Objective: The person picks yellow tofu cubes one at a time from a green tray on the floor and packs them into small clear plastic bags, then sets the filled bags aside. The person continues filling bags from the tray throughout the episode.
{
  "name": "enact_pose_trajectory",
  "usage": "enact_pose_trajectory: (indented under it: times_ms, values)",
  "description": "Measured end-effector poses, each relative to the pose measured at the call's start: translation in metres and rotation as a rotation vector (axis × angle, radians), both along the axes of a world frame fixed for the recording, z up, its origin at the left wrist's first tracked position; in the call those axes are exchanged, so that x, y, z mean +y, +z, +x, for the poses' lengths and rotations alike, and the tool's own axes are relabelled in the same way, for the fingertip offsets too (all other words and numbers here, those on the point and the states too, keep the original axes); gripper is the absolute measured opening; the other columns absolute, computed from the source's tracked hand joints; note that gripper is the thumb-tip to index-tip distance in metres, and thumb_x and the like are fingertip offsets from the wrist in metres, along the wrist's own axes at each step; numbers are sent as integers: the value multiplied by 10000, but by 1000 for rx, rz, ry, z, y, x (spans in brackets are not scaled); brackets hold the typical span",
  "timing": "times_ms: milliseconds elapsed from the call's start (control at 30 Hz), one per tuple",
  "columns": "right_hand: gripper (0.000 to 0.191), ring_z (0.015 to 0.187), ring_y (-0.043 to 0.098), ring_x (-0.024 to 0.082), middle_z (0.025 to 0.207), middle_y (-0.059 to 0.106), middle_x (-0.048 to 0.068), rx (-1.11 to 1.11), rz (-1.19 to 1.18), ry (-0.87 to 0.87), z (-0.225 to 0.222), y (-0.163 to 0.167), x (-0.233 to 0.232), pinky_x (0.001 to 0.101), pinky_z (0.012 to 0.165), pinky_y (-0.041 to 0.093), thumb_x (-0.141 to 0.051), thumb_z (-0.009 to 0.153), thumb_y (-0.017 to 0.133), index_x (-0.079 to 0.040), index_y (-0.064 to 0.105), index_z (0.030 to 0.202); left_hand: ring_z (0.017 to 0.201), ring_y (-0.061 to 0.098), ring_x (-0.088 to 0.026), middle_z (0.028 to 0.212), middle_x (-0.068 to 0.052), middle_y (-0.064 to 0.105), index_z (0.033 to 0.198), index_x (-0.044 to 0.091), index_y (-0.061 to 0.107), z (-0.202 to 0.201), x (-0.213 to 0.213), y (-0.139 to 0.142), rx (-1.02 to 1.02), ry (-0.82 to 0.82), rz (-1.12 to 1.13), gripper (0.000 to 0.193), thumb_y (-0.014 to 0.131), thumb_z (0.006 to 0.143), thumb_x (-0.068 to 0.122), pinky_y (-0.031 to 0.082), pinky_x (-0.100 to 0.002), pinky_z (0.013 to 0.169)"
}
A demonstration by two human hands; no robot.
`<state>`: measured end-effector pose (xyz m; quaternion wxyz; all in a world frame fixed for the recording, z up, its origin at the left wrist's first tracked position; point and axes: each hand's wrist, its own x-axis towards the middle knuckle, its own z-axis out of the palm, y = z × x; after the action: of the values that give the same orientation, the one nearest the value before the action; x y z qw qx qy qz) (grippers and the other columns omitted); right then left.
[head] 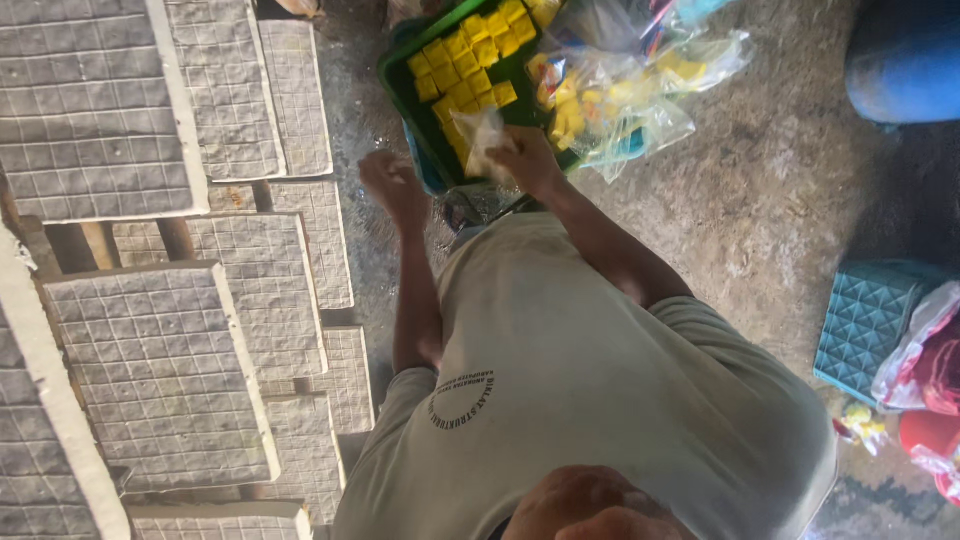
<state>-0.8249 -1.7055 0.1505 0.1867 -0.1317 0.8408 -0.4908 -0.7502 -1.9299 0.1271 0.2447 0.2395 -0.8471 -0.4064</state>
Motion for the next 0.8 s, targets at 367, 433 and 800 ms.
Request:
enact_pose_trajectory:
  times_ms: [367,433,800]
  values:
    - [142,777,555,348,847,524,151,344,-33,-14,49,-30,-41,456,690,434,-15,833,669,-52,545,893,775,619,-154,952,-56,612,1056,33,631,43,-15,5,95,23,178,200,780,936,87,506,-299,580]
    - [152,821,599,370,852,582,121,495,3,94,51,-33,-49,504,730,438,28,820,625,-98,601,904,806,682,-135,950,-40,685,1100,57,622,53,-21,2,-37,47,390,220,734,911,65,575,-310,608]
    - [389,1028,662,291,1110,700,137,-315,-225,702,-18,-47,-41,451,867,539,-231,883,773,-16,680,1194,932,638,-154,1049,-7,633,1244,118,565,175,-38,-64,-474,72,1220,408,742,898,241,573,-338,721]
